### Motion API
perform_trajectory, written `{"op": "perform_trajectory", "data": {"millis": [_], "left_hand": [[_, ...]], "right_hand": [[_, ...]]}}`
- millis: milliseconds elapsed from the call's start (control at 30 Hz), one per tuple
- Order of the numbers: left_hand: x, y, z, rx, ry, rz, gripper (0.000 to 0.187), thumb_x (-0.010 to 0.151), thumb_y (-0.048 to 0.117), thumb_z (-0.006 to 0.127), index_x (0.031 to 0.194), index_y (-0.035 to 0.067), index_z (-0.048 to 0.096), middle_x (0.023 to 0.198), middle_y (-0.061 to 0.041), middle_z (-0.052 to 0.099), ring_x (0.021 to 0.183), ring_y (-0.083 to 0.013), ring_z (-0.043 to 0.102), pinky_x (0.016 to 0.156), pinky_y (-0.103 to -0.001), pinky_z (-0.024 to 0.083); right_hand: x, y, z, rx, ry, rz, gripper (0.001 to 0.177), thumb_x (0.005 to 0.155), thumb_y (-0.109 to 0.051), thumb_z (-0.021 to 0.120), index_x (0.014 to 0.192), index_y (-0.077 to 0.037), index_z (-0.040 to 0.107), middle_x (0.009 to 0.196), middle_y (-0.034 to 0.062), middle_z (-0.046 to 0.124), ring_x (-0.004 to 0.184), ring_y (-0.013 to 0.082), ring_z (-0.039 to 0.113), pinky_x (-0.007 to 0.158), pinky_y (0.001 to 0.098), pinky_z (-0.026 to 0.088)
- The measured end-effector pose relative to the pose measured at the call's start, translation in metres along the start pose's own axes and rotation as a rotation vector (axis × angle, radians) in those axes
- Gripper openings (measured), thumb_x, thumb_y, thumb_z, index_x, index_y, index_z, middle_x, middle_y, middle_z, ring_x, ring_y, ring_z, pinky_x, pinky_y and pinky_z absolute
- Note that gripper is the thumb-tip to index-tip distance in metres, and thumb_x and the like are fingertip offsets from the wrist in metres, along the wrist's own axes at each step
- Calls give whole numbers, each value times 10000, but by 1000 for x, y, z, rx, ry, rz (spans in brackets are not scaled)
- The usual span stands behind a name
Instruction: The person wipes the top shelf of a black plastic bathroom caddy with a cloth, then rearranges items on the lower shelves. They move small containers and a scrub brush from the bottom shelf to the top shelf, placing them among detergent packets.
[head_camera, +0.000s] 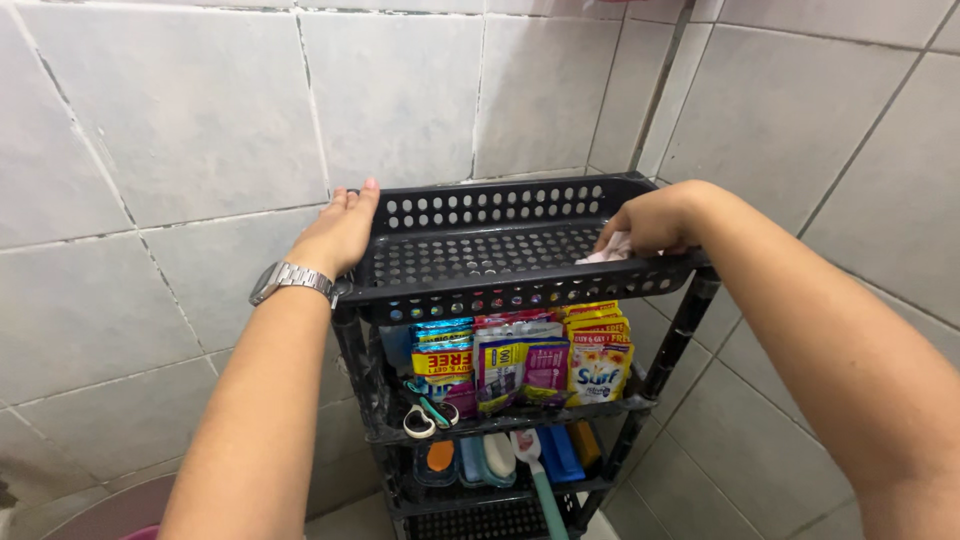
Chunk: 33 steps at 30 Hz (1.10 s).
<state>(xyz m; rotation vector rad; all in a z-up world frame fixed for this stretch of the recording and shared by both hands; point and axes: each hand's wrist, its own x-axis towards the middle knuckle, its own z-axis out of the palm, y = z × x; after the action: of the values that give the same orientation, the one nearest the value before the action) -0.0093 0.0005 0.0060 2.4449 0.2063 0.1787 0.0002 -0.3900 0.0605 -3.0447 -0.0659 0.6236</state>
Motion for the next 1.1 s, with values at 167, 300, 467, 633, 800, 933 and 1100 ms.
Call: {"op": "perform_trajectory", "data": {"millis": [167,300,467,633,800,933,1100], "left_hand": [[3,-1,2,133,-2,43,861,967,695,123,1608,138,265,1718,-41,105,1579,-234,129,1264,-442,148],[7,-2,4,136,-6,36,852,970,688,119,1607,142,264,1720,-38,102,1580,-229,130,1263,-441,158],[10,-4,4,128,-11,36,862,966,693,113,1612,140,256,1720,-45,100,1580,-231,129,1264,-446,152],[10,-5,5,118,-9,30,869,956,704,112,1610,153,261,1718,-35,104,1578,-232,128,1264,-440,149],[10,-5,4,96,-10,54,880,961,718,129,1606,138,280,1716,-51,111,1577,-243,142,1262,-427,167],[8,-5,2,90,-3,15,885,942,734,143,1606,165,281,1720,-19,110,1573,-247,151,1264,-424,175],[3,0,1,122,0,24,897,939,744,147,1612,164,271,1723,-24,108,1577,-248,154,1263,-439,182]], "right_hand": [[8,-8,-4,-16,19,35,740,779,119,638,1365,-331,684,1266,31,733,996,191,724,766,315,592],[20,-9,-7,90,24,42,685,792,66,679,1380,-287,678,1234,119,771,968,261,759,794,370,637],[33,-3,-11,168,1,14,662,795,91,715,1382,-215,677,1262,165,745,998,316,783,822,414,681],[51,-5,-14,140,29,65,732,793,111,718,1413,-269,641,1286,161,703,988,327,756,819,441,670],[60,-8,-14,33,111,88,640,820,1,738,1388,-284,659,1242,153,752,977,338,782,795,438,656],[68,-15,-11,-75,220,72,553,830,-75,754,1328,-311,722,1237,120,757,1034,306,751,833,425,618],[83,-11,-14,-94,243,76,578,826,-64,761,1335,-333,706,1270,91,740,1065,301,754,883,425,625]]}}
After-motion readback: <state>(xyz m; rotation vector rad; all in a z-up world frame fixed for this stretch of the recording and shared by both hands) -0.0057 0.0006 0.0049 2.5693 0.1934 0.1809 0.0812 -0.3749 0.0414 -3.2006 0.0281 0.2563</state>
